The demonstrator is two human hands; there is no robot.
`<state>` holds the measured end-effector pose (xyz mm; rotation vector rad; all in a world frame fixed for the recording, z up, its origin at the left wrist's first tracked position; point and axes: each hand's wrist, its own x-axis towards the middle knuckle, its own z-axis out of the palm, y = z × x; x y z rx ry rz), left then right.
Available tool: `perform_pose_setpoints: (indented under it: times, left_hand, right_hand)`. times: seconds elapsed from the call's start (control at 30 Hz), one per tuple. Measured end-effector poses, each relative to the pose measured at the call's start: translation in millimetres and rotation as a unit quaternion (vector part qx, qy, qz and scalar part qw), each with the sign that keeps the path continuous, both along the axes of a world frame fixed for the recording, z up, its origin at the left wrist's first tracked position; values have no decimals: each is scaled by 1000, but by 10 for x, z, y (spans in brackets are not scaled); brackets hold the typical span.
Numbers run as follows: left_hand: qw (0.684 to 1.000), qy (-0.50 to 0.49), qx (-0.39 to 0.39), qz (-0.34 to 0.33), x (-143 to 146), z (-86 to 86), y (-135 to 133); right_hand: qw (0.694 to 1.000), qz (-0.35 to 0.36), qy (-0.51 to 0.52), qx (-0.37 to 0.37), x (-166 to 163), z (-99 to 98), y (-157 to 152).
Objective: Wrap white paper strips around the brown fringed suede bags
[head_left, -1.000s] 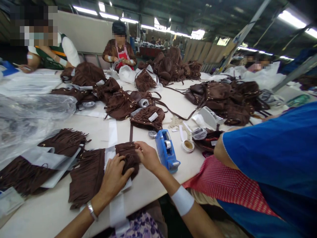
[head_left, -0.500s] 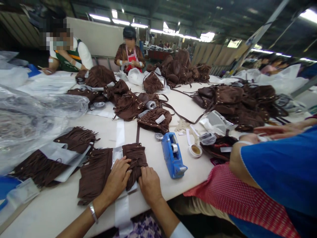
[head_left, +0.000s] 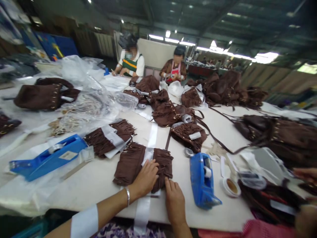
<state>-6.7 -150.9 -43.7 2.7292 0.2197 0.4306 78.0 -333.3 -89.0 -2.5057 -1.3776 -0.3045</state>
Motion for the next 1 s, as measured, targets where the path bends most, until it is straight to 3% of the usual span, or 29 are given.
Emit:
perform_pose_setpoints:
  times: [0.13, 0.27, 0.43, 0.53, 0.67, 0.73, 0.83, 0.9, 1.0]
  left_hand:
    - [999, -29, 14, 36, -498, 149, 127]
    - [994, -11, 62, 91, -916, -16, 348]
    - [991, 34, 97, 83, -992, -330, 501]
    - [990, 42, 94, 92, -992, -372, 498]
    - [993, 10, 81, 82, -1074, -342, 504]
    - [993, -15, 52, 106, -1118, -348, 557]
    - [972, -50, -45, 226, -1148, -377, 696]
    - [953, -39, -109, 280, -1159, -377, 777]
    - [961, -2, -153, 232, -1216, -310, 785]
  right_hand:
    - [998, 4, -15, 68, 22, 183, 32]
    - [996, 79, 14, 31, -87, 310, 317]
    - [992, 95, 67, -44, -89, 87, 439]
    - [993, 91, 66, -46, -74, 12, 390]
    - [993, 105, 47, -29, -59, 110, 341]
    - [996, 77, 49, 14, -2, 188, 319]
    - [988, -54, 92, 108, 122, 292, 284]
    - [976, -116, 131, 129, 173, 357, 262]
    - [981, -109, 107, 123, 130, 466, 235]
